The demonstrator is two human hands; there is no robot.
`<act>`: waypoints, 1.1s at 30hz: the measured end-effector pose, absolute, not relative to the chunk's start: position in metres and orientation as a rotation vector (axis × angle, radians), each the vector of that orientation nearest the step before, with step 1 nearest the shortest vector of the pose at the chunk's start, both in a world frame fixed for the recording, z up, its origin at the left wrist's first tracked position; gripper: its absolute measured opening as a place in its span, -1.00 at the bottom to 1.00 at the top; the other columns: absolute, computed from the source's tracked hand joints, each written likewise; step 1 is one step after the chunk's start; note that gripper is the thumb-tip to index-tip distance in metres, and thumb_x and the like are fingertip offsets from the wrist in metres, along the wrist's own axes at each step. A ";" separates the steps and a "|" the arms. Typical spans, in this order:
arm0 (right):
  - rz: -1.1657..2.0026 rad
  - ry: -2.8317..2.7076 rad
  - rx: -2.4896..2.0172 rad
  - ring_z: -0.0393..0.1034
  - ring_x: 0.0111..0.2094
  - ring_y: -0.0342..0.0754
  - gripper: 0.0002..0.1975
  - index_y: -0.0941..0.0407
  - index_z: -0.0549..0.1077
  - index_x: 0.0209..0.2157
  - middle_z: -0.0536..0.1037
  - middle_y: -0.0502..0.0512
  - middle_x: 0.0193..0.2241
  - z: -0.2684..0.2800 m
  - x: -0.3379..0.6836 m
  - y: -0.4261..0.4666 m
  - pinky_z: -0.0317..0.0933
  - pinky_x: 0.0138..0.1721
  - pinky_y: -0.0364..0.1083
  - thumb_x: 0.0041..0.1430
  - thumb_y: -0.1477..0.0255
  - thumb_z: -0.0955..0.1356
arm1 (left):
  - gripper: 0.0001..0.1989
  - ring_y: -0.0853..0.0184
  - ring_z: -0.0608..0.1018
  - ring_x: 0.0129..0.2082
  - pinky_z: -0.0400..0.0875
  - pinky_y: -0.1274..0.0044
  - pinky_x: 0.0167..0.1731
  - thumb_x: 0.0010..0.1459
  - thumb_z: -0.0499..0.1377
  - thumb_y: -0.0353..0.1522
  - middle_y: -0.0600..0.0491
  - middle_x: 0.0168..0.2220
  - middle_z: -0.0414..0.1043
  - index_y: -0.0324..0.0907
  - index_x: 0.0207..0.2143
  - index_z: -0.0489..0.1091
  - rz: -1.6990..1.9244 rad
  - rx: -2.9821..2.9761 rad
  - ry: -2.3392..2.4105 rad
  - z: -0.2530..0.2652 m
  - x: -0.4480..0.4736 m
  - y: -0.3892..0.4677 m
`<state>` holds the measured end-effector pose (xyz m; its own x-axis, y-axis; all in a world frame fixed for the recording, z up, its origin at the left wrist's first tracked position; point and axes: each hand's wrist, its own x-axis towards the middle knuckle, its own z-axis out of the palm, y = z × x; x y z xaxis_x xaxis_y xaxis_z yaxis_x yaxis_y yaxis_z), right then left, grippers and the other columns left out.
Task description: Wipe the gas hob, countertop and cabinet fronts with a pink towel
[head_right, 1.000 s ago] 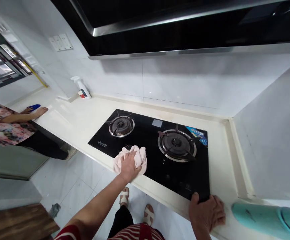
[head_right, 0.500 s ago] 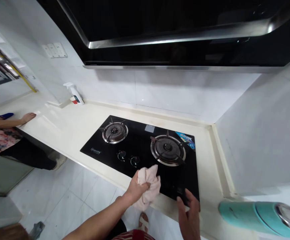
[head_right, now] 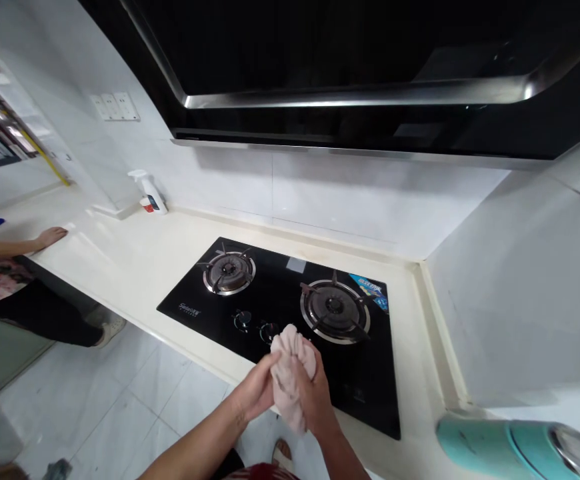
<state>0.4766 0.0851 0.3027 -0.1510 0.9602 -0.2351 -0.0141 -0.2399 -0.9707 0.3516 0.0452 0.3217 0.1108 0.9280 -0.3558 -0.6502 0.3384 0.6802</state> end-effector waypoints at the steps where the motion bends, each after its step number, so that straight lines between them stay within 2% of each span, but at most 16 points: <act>1: 1.531 -1.087 -1.292 0.41 0.17 0.17 -0.23 0.05 0.40 0.14 0.51 0.20 0.16 0.305 0.474 0.090 0.28 0.22 0.15 -0.02 -0.06 0.48 | -0.25 0.05 0.54 0.09 0.38 0.22 0.15 0.15 0.16 0.12 -0.22 0.04 0.52 -0.27 0.16 0.41 1.196 0.420 0.819 0.323 0.343 0.045; 3: 1.497 -0.993 -1.276 0.45 0.11 0.18 -0.24 0.07 0.43 0.09 0.56 0.20 0.09 0.317 0.467 0.109 0.34 0.15 0.14 -0.07 -0.06 0.50 | -0.23 0.07 0.50 0.14 0.39 0.21 0.13 0.23 0.02 0.17 -0.22 0.14 0.44 -0.20 0.20 0.40 1.215 0.537 0.949 0.324 0.322 0.046; 6: 1.275 -1.136 -1.208 0.45 0.08 0.12 -0.36 0.06 0.42 0.11 0.56 0.18 0.07 0.342 0.450 0.155 0.34 0.12 0.12 0.09 0.00 0.42 | -0.45 0.16 0.44 0.17 0.35 0.28 0.18 0.30 0.07 0.01 -0.13 0.19 0.38 -0.08 0.18 0.43 1.300 0.940 1.624 0.313 0.275 0.049; 8: 1.052 -1.355 -1.230 0.41 0.11 0.07 -0.43 0.03 0.36 0.19 0.50 0.18 0.12 0.356 0.431 0.191 0.31 0.13 0.10 0.25 0.06 0.31 | -0.59 0.16 0.44 0.15 0.32 0.27 0.23 0.28 0.13 -0.14 -0.11 0.08 0.43 -0.11 0.07 0.51 1.235 1.179 2.183 0.302 0.236 0.050; 10: 0.949 -1.519 -1.258 0.32 0.18 0.05 -0.47 0.02 0.33 0.24 0.41 0.19 0.20 0.358 0.407 0.224 0.22 0.21 0.10 0.29 0.16 0.27 | -0.63 0.06 0.40 0.16 0.26 0.16 0.25 0.26 0.14 -0.24 -0.19 0.04 0.40 -0.22 0.02 0.52 1.176 1.144 2.426 0.290 0.200 0.052; 11: 0.836 -1.811 -1.347 0.27 0.22 0.04 -0.47 0.02 0.28 0.28 0.34 0.21 0.25 0.354 0.396 0.238 0.20 0.21 0.10 0.34 0.20 0.19 | -0.63 0.00 0.37 0.18 0.24 0.11 0.26 0.25 0.14 -0.26 -0.23 0.05 0.37 -0.25 0.01 0.52 1.145 1.115 2.501 0.285 0.186 0.053; 14: 0.793 -2.138 -1.438 0.25 0.20 0.15 -0.53 -0.01 0.46 0.15 0.36 0.21 0.23 0.328 0.367 0.259 0.13 0.22 0.20 0.21 0.30 0.36 | -0.61 -0.12 0.27 0.26 0.12 0.00 0.29 0.25 0.13 -0.30 -0.32 0.14 0.28 -0.32 0.05 0.49 1.065 1.075 2.612 0.271 0.162 0.059; 16: 0.778 -2.252 -1.483 0.22 0.21 0.22 -0.54 -0.05 0.51 0.11 0.35 0.20 0.25 0.308 0.358 0.258 0.06 0.22 0.26 0.15 0.33 0.43 | -0.57 -0.13 0.22 0.30 0.07 -0.01 0.30 0.30 0.10 -0.28 -0.33 0.19 0.25 -0.32 0.11 0.45 0.960 1.109 2.701 0.262 0.160 0.061; 20: 0.631 -2.441 -1.526 0.14 0.25 0.23 -0.53 -0.10 0.42 0.22 0.26 0.23 0.32 0.289 0.364 0.244 0.00 0.23 0.23 0.28 0.30 0.37 | -0.54 -0.06 0.21 0.31 0.12 0.07 0.29 0.36 0.05 -0.21 -0.27 0.22 0.25 -0.25 0.18 0.40 0.665 1.201 2.883 0.251 0.164 0.062; 24: 0.494 -2.566 -1.526 0.19 0.18 0.20 -0.54 -0.04 0.38 0.25 0.35 0.28 0.21 0.291 0.381 0.231 0.06 0.18 0.15 0.34 0.36 0.30 | -0.54 -0.05 0.23 0.31 0.13 0.11 0.29 0.36 0.03 -0.22 -0.27 0.25 0.25 -0.26 0.18 0.40 0.573 1.270 2.932 0.246 0.161 0.064; 28: 0.417 -2.637 -1.512 0.21 0.14 0.16 -0.56 -0.03 0.39 0.23 0.41 0.25 0.14 0.287 0.391 0.215 0.10 0.13 0.10 0.35 0.43 0.25 | -0.53 -0.05 0.23 0.31 0.12 0.11 0.30 0.36 0.02 -0.22 -0.29 0.27 0.24 -0.29 0.17 0.40 0.552 1.313 2.952 0.245 0.159 0.066; 33: 0.400 -2.687 -1.430 0.17 0.18 0.13 -0.55 -0.05 0.36 0.24 0.31 0.22 0.28 0.279 0.398 0.202 0.08 0.15 0.10 0.35 0.43 0.27 | -0.52 -0.06 0.24 0.31 0.13 0.11 0.29 0.37 0.01 -0.21 -0.28 0.27 0.26 -0.29 0.18 0.39 0.513 1.300 2.956 0.246 0.159 0.067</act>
<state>0.3984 0.2024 0.2790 -0.5640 0.8237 -0.0587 0.8051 0.5327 -0.2609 0.1589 0.0669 0.2458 -0.6771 0.6958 0.2395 0.7358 0.6362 0.2321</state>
